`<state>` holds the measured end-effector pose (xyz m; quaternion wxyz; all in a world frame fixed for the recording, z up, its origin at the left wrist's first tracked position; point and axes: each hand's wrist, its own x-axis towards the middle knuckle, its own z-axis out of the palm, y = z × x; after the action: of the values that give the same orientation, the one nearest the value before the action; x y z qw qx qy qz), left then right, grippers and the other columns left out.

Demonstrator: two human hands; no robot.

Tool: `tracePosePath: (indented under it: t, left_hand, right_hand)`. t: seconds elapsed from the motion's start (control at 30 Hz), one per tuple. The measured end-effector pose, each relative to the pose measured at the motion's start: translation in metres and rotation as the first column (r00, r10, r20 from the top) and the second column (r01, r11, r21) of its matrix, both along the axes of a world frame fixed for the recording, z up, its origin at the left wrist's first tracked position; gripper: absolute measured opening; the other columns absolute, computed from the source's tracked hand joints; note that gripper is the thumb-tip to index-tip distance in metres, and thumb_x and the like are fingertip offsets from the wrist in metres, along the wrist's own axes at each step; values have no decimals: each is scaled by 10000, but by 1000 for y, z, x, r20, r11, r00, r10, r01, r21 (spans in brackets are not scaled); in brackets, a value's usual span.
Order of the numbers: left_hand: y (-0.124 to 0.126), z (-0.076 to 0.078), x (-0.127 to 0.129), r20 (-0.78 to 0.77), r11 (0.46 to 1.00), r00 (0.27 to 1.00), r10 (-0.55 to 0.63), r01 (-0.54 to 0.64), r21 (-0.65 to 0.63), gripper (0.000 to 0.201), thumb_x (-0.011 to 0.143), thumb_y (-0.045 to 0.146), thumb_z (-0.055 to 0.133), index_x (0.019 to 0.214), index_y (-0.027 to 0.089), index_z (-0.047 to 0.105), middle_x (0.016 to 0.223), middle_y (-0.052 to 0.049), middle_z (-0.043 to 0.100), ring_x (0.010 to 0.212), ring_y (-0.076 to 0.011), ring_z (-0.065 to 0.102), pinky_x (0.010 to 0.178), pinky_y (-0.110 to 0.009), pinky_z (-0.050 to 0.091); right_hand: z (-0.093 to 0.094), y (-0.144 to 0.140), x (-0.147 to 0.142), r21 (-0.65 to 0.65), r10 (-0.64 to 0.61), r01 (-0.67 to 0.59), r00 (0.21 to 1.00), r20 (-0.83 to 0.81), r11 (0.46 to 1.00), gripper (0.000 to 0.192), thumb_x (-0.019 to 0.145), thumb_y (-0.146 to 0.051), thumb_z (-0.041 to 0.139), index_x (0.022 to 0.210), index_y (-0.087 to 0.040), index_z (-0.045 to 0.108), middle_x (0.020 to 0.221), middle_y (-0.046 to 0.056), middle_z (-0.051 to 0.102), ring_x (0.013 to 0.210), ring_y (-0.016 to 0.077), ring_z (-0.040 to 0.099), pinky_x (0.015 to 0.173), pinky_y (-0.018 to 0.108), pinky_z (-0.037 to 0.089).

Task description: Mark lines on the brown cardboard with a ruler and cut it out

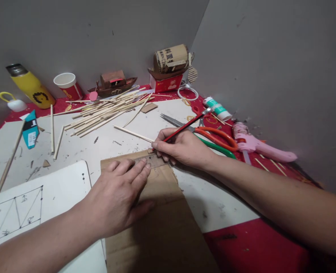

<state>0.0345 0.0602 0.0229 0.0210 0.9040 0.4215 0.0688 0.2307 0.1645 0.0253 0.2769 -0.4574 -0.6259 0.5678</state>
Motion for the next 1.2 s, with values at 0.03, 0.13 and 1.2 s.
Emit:
tracePosePath:
  t: [0.03,0.13,1.2]
  left_hand:
    - [0,0,0,-2,1000,1000,-3,3,3,619,938,468,548,1401,58,543,1449,-145,578,1143,-354,555,886,-508,438]
    - [1,-1,0,1,1000,1000,-6,6,10,611,935,459,550,1393,56,552,1444,-147,583,1135,-354,557,877,-506,443]
    - [-3,-6,-1,48,999,998,-39,39,7,560,972,420,513,1392,51,543,1415,-146,606,1113,-341,541,873,-500,452]
  right_hand:
    - [0,0,0,2,3,-3,1000,10,1000,163,763,-159,701,646,-172,589,498,-43,576,380,61,475,308,140,367]
    - [1,0,0,1,9,-9,1000,29,1000,170,771,-131,673,630,-169,587,492,-37,571,381,65,476,315,147,374]
    - [0,-3,1,-13,13,-13,1000,-2,1000,164,754,-202,697,648,-170,575,504,-42,571,383,59,475,306,129,371]
